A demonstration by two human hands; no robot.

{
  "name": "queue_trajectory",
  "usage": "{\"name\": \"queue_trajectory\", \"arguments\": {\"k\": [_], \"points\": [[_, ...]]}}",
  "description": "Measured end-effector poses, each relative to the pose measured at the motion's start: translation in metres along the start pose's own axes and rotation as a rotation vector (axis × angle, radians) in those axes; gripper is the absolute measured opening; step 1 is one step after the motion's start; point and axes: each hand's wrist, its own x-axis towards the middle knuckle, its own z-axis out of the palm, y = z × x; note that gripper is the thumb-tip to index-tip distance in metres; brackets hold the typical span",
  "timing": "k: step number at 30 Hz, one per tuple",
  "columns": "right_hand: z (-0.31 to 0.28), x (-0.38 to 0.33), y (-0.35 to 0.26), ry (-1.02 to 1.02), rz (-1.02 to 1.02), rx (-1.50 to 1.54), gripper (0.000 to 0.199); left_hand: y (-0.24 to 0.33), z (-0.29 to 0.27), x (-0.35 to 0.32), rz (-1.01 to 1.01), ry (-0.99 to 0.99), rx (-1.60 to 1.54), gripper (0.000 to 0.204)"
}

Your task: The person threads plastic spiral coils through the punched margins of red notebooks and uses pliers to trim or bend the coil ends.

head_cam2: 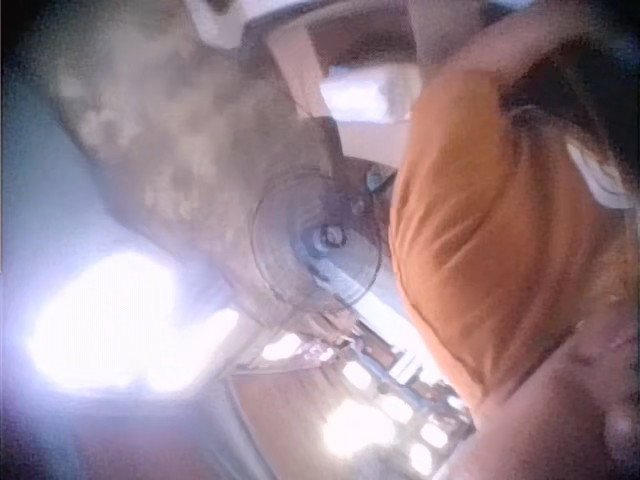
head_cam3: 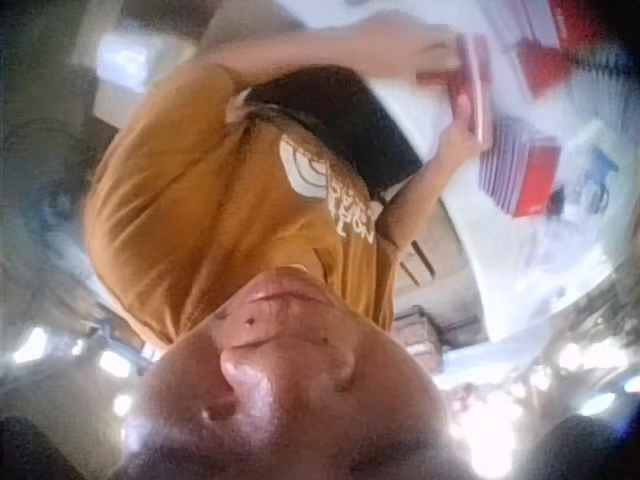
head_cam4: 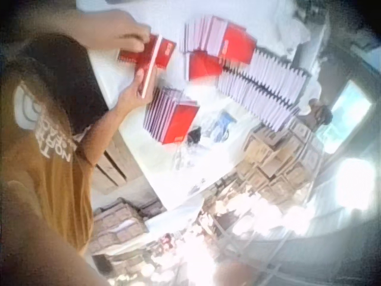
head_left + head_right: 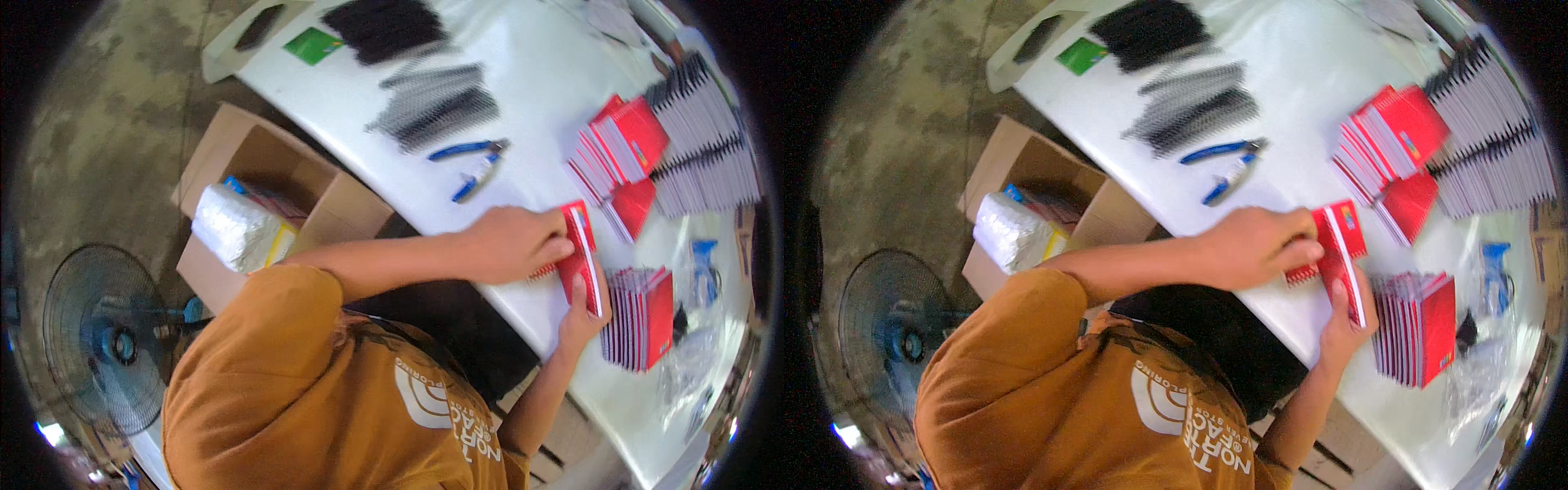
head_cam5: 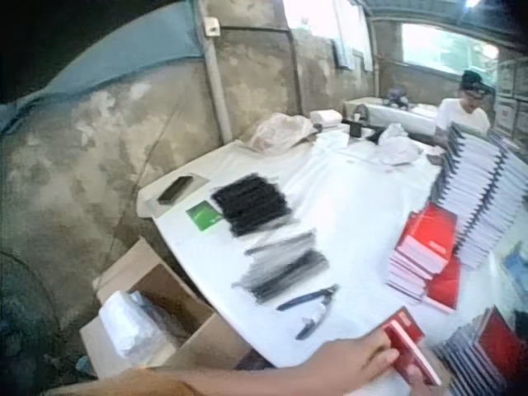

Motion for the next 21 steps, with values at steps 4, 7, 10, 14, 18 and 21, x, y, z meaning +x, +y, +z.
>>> {"name": "queue_trajectory", "arguments": {"k": [4,7,10,14,18,21], "points": [[0.003,0.002,-0.002,0.026,0.039,-0.033,0.027,-0.013,-0.028,0.016,-0.068,-0.123,0.087,0.035],[0.005,0.006,-0.004,-0.004,0.067,0.119,0.028,-0.017,-0.04,0.024,-0.029,-0.17,-0.011,0.038],[0.003,0.005,-0.003,-0.018,0.067,0.249,0.029,-0.008,-0.042,0.035,-0.041,-0.231,0.092,0.038],[0.002,0.004,-0.001,-0.013,0.088,0.297,0.028,-0.015,-0.041,0.044,-0.012,-0.183,0.148,0.037],[0.002,0.003,-0.002,-0.019,0.052,0.274,0.027,-0.017,-0.041,0.046,-0.055,-0.138,0.171,0.032],[-0.001,0.004,-0.006,-0.055,0.079,0.234,0.026,-0.023,-0.04,0.052,-0.068,-0.128,-0.025,0.027]]}}
